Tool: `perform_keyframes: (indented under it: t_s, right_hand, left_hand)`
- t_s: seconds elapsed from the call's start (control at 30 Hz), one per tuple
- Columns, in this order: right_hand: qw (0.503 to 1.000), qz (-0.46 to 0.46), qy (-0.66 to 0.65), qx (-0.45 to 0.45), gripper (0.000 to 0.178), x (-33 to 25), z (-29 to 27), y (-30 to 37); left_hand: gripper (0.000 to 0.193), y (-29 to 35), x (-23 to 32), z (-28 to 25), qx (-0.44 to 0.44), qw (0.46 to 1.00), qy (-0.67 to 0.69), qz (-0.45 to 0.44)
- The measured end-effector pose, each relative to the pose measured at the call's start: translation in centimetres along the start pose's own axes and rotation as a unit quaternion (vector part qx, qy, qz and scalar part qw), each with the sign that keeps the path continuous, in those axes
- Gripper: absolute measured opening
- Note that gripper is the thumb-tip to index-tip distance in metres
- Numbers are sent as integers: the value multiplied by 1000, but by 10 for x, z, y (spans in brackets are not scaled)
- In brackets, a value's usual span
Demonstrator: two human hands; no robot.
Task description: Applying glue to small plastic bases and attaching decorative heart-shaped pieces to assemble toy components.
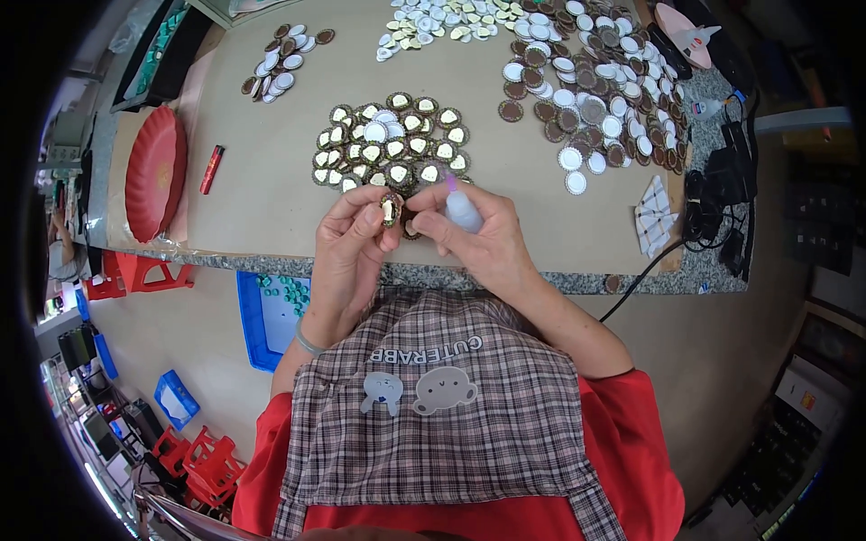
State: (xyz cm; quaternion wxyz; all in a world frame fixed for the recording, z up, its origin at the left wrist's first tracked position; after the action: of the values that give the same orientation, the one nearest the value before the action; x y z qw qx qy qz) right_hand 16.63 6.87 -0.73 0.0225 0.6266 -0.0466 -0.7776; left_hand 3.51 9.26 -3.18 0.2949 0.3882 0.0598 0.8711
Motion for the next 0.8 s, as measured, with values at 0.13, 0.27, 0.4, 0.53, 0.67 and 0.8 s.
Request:
perform_keyframes:
  t_s: [0.13, 0.27, 0.4, 0.53, 0.67, 0.8]
  right_hand:
    - [1000, -12, 5, 13, 15, 0, -11, -3]
    - [999, -16, 19, 24, 11, 2, -21, -2]
    - [999, -18, 33, 27, 9, -1, -24, -2]
    - [999, -10, 41, 29, 9, 1, -26, 0]
    - [998, -7, 58, 24, 8, -1, -26, 1]
    - [998, -2, 65, 16, 8, -2, -24, 1]
  left_hand:
    - [21, -1, 9, -3, 9, 1000, -2, 16]
    - [20, 1, 45, -7, 57, 975, -176, 119]
    - [18, -3, 84, -10, 118, 896, -363, 228]
    - [16, -5, 112, 9, 145, 775, -540, 295]
    - [18, -12, 152, -3, 210, 633, -631, 395]
    - [21, -31, 192, -28, 306, 513, -699, 393]
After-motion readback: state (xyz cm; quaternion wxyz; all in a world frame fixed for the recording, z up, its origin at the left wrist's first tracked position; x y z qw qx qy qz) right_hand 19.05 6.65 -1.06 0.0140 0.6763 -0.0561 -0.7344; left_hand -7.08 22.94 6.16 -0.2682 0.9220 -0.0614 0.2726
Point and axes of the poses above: each hand's wrist, its own y-axis away from the middle knuckle, its own z-axis out of the palm, x = y × z, the point moved 10 cm from there along -y, towards the middle knuckle, and after that the axes turned 7 degrees about -z, right-handed, at the moved point
